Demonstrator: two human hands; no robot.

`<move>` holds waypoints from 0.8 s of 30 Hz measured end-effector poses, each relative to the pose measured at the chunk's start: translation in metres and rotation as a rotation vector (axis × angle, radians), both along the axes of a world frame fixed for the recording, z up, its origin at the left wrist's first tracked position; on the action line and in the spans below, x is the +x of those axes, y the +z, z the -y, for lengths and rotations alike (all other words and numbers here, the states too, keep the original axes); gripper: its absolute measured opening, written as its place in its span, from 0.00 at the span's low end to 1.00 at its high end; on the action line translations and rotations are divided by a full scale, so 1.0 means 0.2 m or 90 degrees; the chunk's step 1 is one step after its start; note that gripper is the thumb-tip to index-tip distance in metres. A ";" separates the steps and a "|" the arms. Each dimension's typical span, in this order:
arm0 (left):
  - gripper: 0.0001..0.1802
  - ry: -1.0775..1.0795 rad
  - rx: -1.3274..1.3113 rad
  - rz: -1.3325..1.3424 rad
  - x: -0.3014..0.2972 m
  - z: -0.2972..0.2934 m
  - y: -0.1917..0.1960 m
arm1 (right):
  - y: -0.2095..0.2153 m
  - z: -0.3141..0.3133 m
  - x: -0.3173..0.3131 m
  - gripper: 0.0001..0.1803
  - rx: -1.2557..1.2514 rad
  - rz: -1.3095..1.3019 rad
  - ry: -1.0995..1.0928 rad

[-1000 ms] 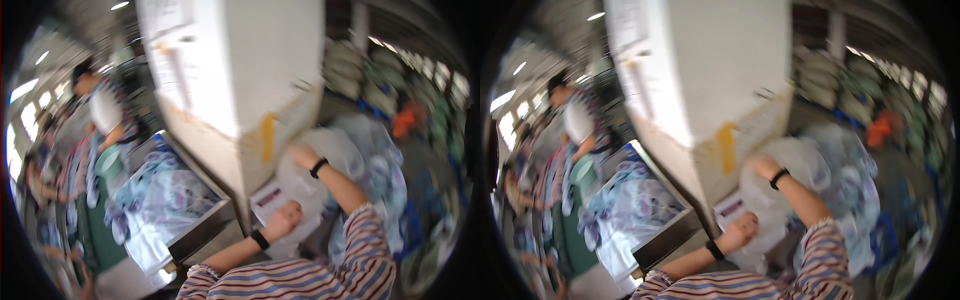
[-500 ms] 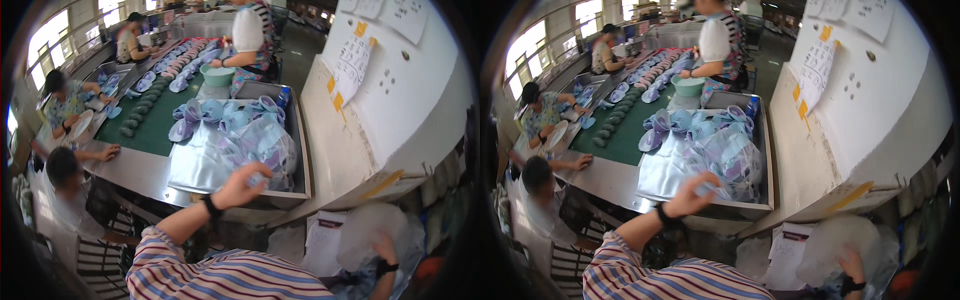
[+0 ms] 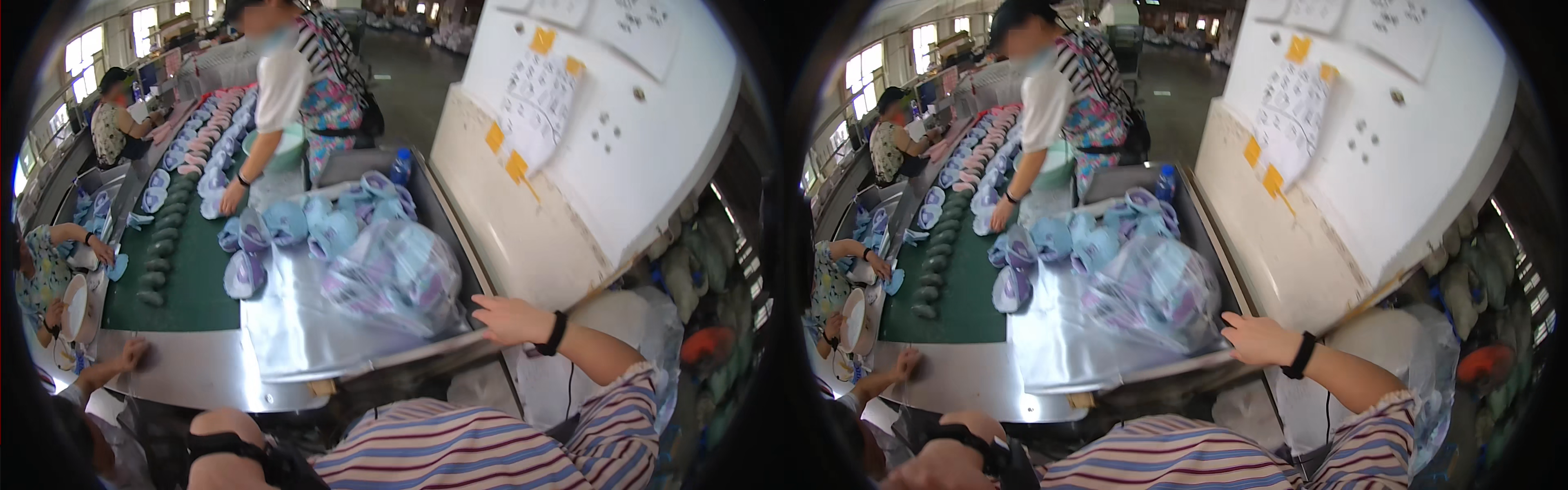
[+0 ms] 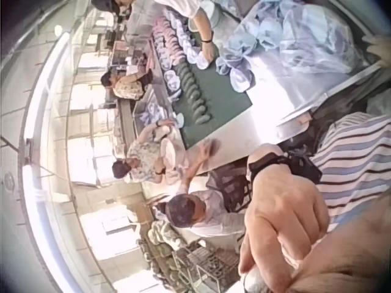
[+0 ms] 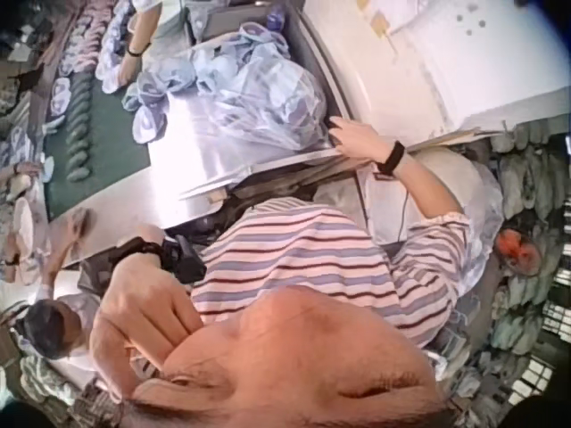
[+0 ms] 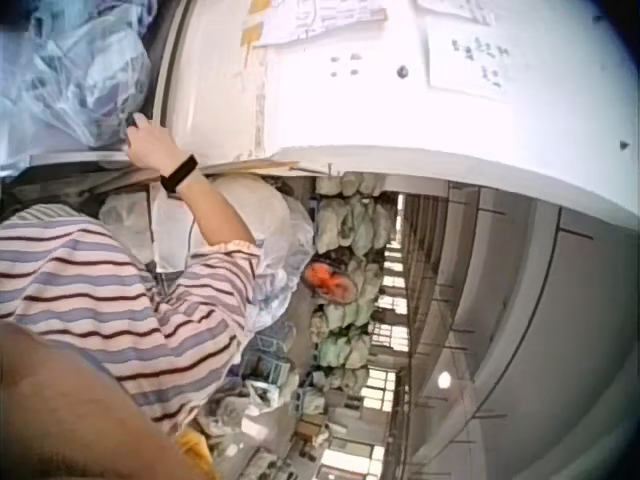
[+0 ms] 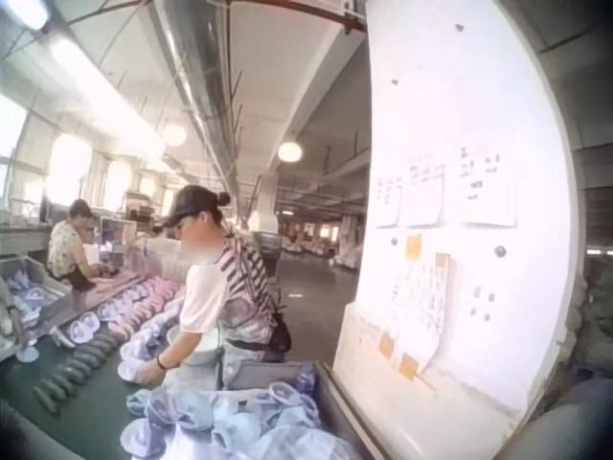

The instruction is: The person repeatedly picks up light blue slippers from a pile, places them into a clear plastic bag, and then transfers the bag onto a nearby table. The task is performed continuously by hand without tools.

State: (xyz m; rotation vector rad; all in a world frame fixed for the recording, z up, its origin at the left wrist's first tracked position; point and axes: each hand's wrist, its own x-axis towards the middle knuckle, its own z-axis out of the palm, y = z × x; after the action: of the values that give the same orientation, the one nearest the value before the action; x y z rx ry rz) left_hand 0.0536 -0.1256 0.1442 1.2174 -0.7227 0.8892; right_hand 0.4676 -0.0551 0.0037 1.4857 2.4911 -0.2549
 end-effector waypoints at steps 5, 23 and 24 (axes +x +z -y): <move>0.12 -0.074 0.253 -0.028 -0.22 -0.25 -0.07 | -0.34 -0.52 -0.06 0.34 -0.287 0.332 0.034; 0.49 0.799 -0.013 -0.722 0.25 -0.99 -1.19 | 0.34 -1.16 -0.65 0.11 0.252 -0.507 0.029; 0.53 0.915 0.073 -0.687 0.24 -0.98 -1.14 | 0.43 -1.14 -0.76 0.11 0.235 -0.581 0.076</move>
State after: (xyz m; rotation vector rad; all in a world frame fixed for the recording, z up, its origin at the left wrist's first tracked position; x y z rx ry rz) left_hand 0.1018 0.0710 -0.0837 2.0112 1.1556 1.0506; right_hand 0.3155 0.1739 0.0889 1.5705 3.4880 -0.5864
